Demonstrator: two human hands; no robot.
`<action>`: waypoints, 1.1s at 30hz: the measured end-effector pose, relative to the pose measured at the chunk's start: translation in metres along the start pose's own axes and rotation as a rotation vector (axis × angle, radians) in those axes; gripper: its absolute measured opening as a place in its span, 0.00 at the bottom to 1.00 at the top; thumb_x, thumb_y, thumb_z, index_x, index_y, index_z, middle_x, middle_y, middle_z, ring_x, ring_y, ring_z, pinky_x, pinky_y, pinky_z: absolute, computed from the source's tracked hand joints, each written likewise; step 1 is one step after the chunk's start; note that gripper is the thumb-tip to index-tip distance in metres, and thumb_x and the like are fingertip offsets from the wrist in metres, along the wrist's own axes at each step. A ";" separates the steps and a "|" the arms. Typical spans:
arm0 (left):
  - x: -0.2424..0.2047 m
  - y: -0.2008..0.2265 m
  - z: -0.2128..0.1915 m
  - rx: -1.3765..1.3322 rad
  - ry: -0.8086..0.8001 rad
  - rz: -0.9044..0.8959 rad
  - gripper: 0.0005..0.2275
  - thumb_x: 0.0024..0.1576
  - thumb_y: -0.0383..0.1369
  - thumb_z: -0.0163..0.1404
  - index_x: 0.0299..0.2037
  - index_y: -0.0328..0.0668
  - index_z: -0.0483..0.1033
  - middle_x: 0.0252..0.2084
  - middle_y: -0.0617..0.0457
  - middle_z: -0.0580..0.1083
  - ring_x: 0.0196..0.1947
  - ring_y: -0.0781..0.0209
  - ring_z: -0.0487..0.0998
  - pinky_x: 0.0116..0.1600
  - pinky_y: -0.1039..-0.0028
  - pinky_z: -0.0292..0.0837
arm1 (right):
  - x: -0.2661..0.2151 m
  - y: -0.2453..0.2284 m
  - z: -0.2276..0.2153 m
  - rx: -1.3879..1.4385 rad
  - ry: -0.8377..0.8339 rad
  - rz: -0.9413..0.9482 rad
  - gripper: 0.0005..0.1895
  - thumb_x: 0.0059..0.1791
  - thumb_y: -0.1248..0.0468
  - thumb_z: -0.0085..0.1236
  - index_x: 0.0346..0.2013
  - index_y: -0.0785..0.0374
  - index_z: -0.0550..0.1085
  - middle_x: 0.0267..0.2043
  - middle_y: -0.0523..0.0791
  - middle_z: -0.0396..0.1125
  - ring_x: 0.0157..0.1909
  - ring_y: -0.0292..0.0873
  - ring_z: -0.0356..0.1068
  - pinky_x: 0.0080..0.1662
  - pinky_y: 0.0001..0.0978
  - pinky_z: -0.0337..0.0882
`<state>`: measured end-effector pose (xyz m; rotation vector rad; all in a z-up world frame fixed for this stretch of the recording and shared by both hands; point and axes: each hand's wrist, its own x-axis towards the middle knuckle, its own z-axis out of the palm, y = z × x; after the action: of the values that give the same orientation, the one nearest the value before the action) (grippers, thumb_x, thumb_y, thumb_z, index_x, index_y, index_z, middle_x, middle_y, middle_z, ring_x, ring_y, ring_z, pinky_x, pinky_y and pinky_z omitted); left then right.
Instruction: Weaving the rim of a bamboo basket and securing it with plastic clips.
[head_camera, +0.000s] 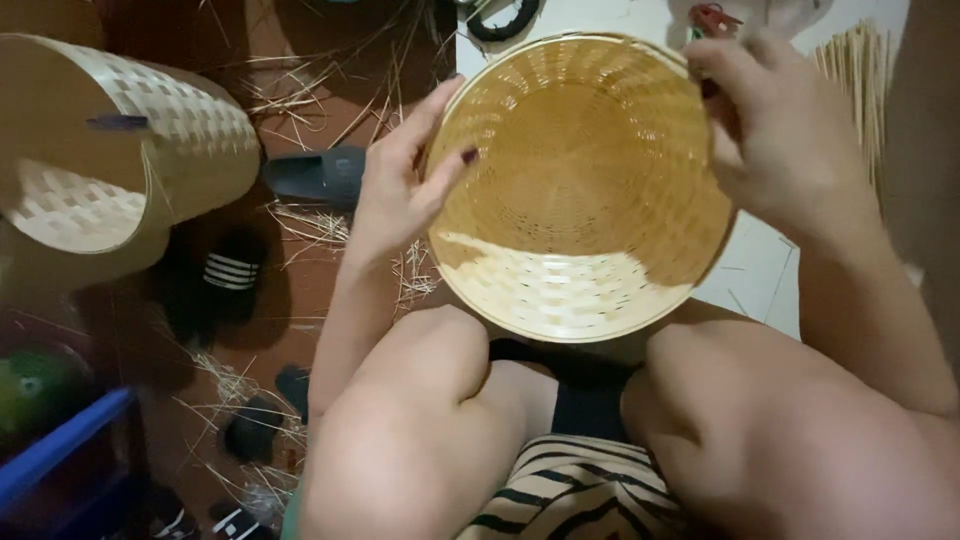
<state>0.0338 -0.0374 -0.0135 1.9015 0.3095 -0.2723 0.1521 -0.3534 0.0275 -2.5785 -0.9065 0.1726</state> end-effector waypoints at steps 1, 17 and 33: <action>0.000 -0.002 0.003 0.001 0.001 0.002 0.25 0.60 0.26 0.50 0.71 0.44 0.65 0.56 0.48 0.80 0.38 0.57 0.80 0.46 0.73 0.81 | 0.002 -0.006 0.003 0.000 0.002 -0.001 0.16 0.54 0.72 0.59 0.57 0.62 0.74 0.47 0.52 0.68 0.46 0.56 0.71 0.45 0.46 0.72; 0.034 0.000 0.012 0.759 0.244 0.722 0.25 0.60 0.16 0.53 0.68 0.42 0.70 0.43 0.49 0.76 0.36 0.57 0.79 0.42 0.69 0.78 | 0.041 0.010 0.050 -0.045 0.385 -0.390 0.08 0.51 0.75 0.62 0.42 0.63 0.74 0.37 0.44 0.68 0.38 0.44 0.71 0.40 0.33 0.69; 0.023 0.002 0.015 0.540 0.249 0.609 0.14 0.62 0.20 0.56 0.56 0.37 0.70 0.40 0.45 0.74 0.38 0.51 0.80 0.44 0.65 0.76 | 0.033 0.003 0.043 0.254 0.131 -0.105 0.08 0.66 0.70 0.58 0.42 0.68 0.76 0.42 0.48 0.65 0.42 0.46 0.67 0.42 0.37 0.65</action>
<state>0.0558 -0.0504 -0.0251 2.4609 -0.2129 0.3260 0.1687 -0.3209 -0.0126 -2.2753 -0.9060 0.0822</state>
